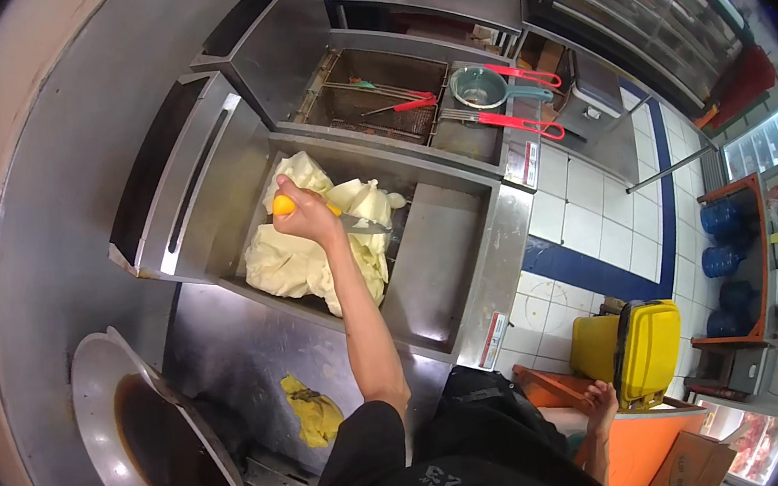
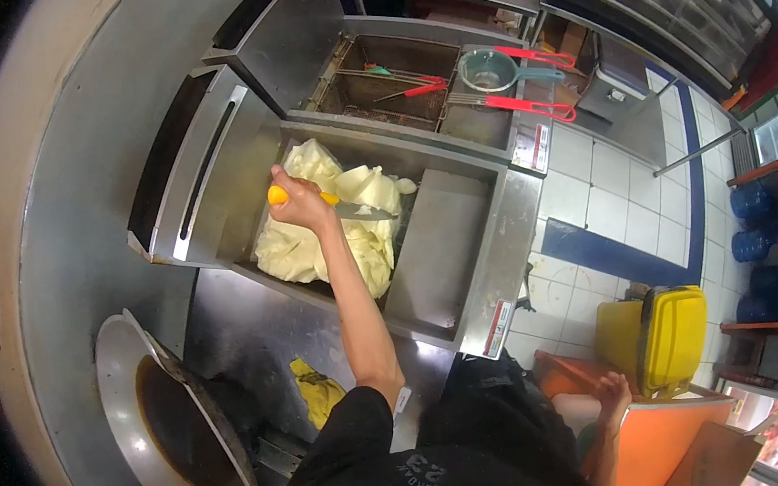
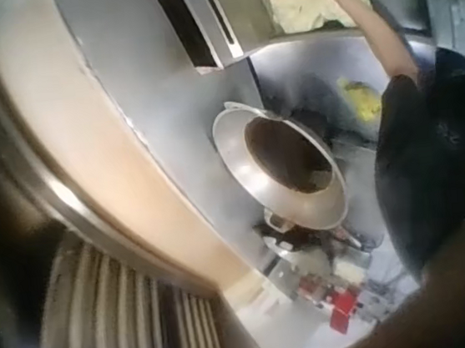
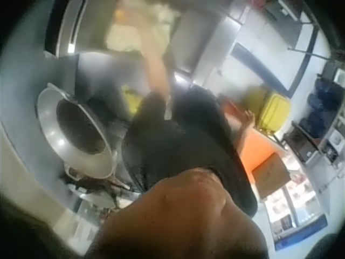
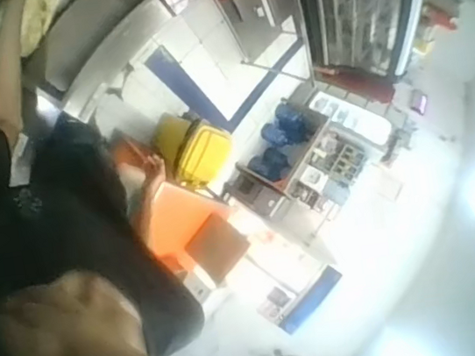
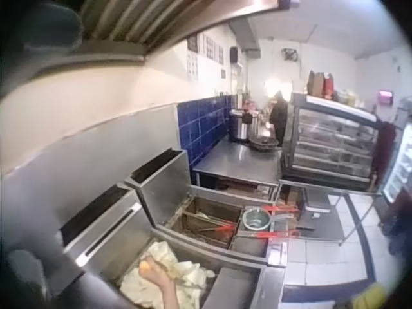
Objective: The person cuts blocks of solid fat inside a deep fryer using a knife, then uses a scraper and knife to press the fat down into the fryer.
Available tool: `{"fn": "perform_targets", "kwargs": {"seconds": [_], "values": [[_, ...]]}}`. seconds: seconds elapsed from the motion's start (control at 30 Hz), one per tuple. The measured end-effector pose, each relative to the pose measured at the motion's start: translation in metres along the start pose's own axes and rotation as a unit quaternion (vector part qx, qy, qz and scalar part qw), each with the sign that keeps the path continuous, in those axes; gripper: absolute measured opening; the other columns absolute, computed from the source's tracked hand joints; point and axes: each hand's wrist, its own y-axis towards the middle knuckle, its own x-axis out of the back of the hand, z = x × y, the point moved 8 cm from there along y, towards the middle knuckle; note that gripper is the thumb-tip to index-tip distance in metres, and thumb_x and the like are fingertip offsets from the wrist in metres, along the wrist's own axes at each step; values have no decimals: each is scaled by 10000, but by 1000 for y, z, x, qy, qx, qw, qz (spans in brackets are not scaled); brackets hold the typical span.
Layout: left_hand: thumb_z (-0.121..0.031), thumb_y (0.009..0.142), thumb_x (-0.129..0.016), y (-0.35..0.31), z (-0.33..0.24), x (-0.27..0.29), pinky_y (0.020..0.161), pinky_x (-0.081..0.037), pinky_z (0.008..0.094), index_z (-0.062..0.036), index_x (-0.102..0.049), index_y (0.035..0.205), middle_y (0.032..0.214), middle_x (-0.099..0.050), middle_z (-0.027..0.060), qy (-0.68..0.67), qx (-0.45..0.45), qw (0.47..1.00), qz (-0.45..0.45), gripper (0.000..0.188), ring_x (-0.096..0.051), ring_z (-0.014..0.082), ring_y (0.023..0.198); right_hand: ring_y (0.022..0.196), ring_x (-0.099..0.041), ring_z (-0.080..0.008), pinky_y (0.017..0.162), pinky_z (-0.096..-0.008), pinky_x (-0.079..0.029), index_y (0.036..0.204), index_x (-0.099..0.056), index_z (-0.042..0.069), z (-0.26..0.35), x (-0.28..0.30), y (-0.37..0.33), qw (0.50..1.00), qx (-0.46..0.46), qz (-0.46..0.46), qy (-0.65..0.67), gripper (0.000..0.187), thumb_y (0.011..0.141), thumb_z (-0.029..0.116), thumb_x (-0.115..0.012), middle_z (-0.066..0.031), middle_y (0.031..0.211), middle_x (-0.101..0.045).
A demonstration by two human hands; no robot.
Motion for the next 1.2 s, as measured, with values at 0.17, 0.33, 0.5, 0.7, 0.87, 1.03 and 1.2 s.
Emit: {"fn": "perform_targets", "kwargs": {"seconds": [0.17,0.33,0.5,0.7,0.87,1.03,1.2], "values": [[-201,942,-592,29,23,16,412,-289,288,-59,-417,521,459,-440,4,26,15,998,-53,478,-388,90,403,790,-600,-202,728,-331,-496,1048,-601,48,-6,24,-3,999,0,-42,-5,432,909,456,-580,-68,853,-633],[-171,902,-624,49,55,19,394,-315,295,-81,-386,525,446,-424,14,24,-18,993,-112,455,-365,106,354,780,-604,-190,703,-317,-501,1032,-609,55,-21,47,6,1000,-8,-23,7,426,905,461,-584,-57,814,-625],[-174,894,-634,43,72,7,391,-311,294,-75,-402,530,450,-428,9,89,-99,984,-116,443,-365,105,354,715,-553,-160,693,-293,-460,989,-595,104,-8,41,-21,999,0,-35,8,339,955,432,-519,-35,816,-613],[-175,877,-652,41,84,-12,376,-296,284,-54,-469,554,461,-446,3,90,-131,986,-46,391,-369,95,361,710,-550,-169,699,-297,-459,1007,-589,118,-21,65,-37,999,1,-42,20,336,955,440,-509,-31,835,-605],[-161,894,-624,22,38,-13,376,-288,284,-57,-452,550,459,-439,0,7,6,999,39,398,-376,90,382,727,-569,-201,685,-328,-453,1048,-569,25,-59,79,-41,996,-32,-65,59,409,944,420,-538,-89,822,-604],[-133,913,-587,26,-20,-17,363,-264,271,-54,-443,544,437,-413,-5,-53,-7,997,55,404,-347,76,365,737,-570,-176,692,-287,-449,1030,-586,99,-57,46,-47,997,-47,-51,-17,386,930,468,-535,-33,824,-600],[-127,906,-595,39,14,-19,392,-281,269,-57,-432,551,469,-441,-1,-8,-46,998,46,397,-386,70,404,742,-580,-180,700,-302,-463,1019,-590,99,-45,47,-34,998,-46,-38,2,385,934,470,-530,-39,833,-618]]}}
